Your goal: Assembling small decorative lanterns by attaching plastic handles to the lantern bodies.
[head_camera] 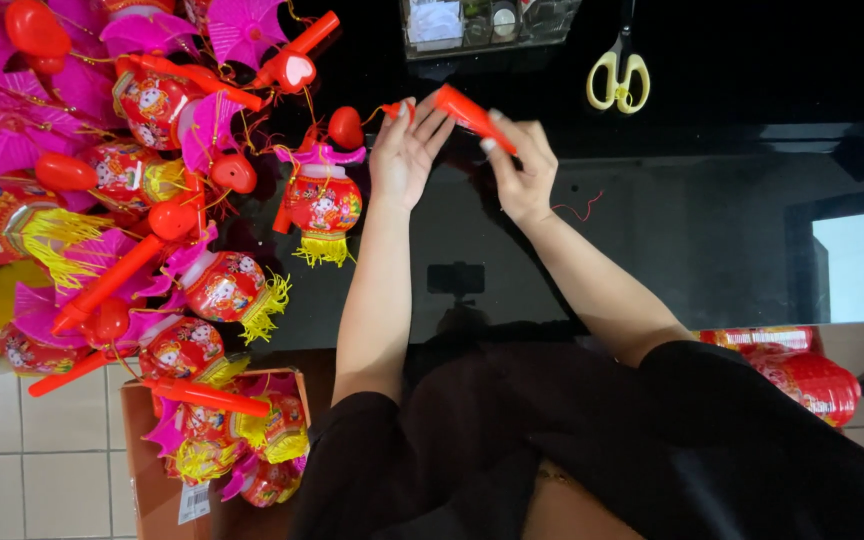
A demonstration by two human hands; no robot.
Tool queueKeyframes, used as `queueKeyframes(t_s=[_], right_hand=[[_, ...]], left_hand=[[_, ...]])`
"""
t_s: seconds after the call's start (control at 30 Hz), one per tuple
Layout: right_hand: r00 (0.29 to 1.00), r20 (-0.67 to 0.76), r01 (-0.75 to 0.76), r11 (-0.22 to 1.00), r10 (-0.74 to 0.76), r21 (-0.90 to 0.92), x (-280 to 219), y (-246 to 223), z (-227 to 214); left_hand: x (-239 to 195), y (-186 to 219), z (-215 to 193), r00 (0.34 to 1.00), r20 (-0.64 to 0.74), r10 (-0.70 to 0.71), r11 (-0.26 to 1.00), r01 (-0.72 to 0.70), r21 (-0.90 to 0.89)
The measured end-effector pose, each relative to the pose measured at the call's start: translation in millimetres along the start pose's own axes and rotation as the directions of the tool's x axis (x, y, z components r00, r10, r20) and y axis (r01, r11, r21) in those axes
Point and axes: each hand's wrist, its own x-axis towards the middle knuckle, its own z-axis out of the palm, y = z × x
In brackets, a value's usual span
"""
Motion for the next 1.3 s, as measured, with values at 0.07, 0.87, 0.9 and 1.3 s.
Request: queueKeyframes(t_s=[0.07, 0.87, 0.9, 1.3], right_hand=[[1.0, 0.006, -0.029, 0.994, 0.029, -0.11, -6.5, 6.9, 2.9], [0.902, 0.406, 0.107, 0.838, 0.144, -0.535, 30.5, 24.2, 27.0], [0.913, 0.405, 0.231, 0.767, 0.041, -0.598, 29.3, 29.5, 31.4], [0.855, 0.313, -0.505, 0.801, 0.414, 0.32, 41.8, 20.0, 30.3]], left_hand=[[0.6, -4.6, -0.3, 0.998, 0.05, -0.026, 0.995, 0.031, -0.098], [-6.4, 2.0, 20.7, 0.951, -0.156, 0.267, 0.845, -0.153, 0.513], [-7.0, 2.5, 21.5, 0.958, -0.128, 0.256, 0.846, -0.158, 0.509], [-11.1, 5.8, 26.0, 0.984, -0.092, 0.152, 0.777, -0.061, 0.627]])
